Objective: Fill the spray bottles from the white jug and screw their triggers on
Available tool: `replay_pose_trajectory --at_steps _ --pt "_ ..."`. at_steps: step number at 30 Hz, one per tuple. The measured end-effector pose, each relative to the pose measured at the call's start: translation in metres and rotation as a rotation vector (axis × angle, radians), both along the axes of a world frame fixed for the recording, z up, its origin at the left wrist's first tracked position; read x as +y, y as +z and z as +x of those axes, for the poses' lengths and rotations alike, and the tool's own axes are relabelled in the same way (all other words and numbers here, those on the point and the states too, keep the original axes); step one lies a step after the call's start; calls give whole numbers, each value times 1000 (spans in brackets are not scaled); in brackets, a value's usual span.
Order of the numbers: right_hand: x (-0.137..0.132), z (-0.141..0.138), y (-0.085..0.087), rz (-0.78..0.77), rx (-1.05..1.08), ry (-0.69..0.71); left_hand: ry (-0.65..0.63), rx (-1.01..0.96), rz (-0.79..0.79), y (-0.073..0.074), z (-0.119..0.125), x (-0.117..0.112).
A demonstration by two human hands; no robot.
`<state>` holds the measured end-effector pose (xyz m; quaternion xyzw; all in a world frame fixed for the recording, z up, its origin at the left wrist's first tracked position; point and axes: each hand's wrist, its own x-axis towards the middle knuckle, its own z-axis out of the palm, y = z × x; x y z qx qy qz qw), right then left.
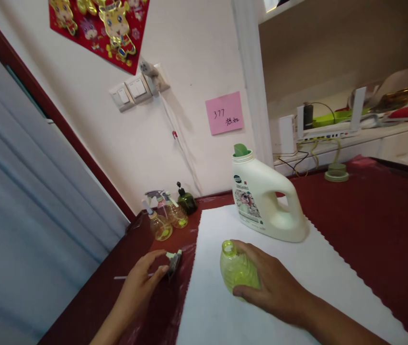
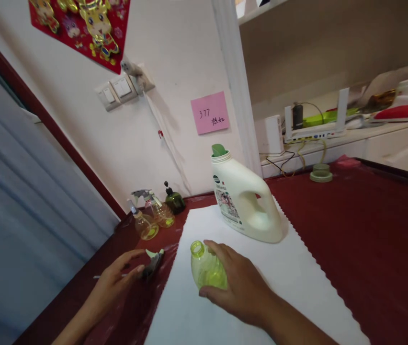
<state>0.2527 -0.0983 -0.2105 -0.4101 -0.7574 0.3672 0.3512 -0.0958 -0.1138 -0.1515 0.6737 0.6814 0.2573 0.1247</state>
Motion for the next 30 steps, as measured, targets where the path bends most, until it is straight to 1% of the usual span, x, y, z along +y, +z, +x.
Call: replay_pose_trajectory --at_steps 2,5,9,12,16,19,20,22,24,26,29,30 --pt "-1 -1 -1 13 -7 -11 -26 152 -57 -8 -9 0" --pt "-1 -3 -2 48 -30 -16 -52 332 -122 -21 -12 0" --pt "0 -4 -3 70 -44 -25 -10 386 -135 -32 -13 2" --pt "0 -4 -2 81 -59 -25 1 407 -133 -34 -14 2" --pt "-2 -3 -1 90 -54 -27 12 430 -103 -29 -10 0" --pt "-3 -3 1 89 -33 -23 21 429 -48 -20 -5 -3" --pt "-3 -4 1 91 -27 -19 25 403 -14 -16 -4 -4" --pt "-3 -4 2 89 -27 -17 30 288 86 -4 0 -6" --pt "-2 -5 2 79 -32 -25 28 98 198 11 8 -7" --pt "-2 -4 3 69 -29 -28 24 -147 279 30 23 -8" --pt "-2 -4 5 57 -22 -27 2 -603 353 61 61 -8" --pt "-2 -4 5 52 -24 -27 -34 -754 385 73 76 -8"
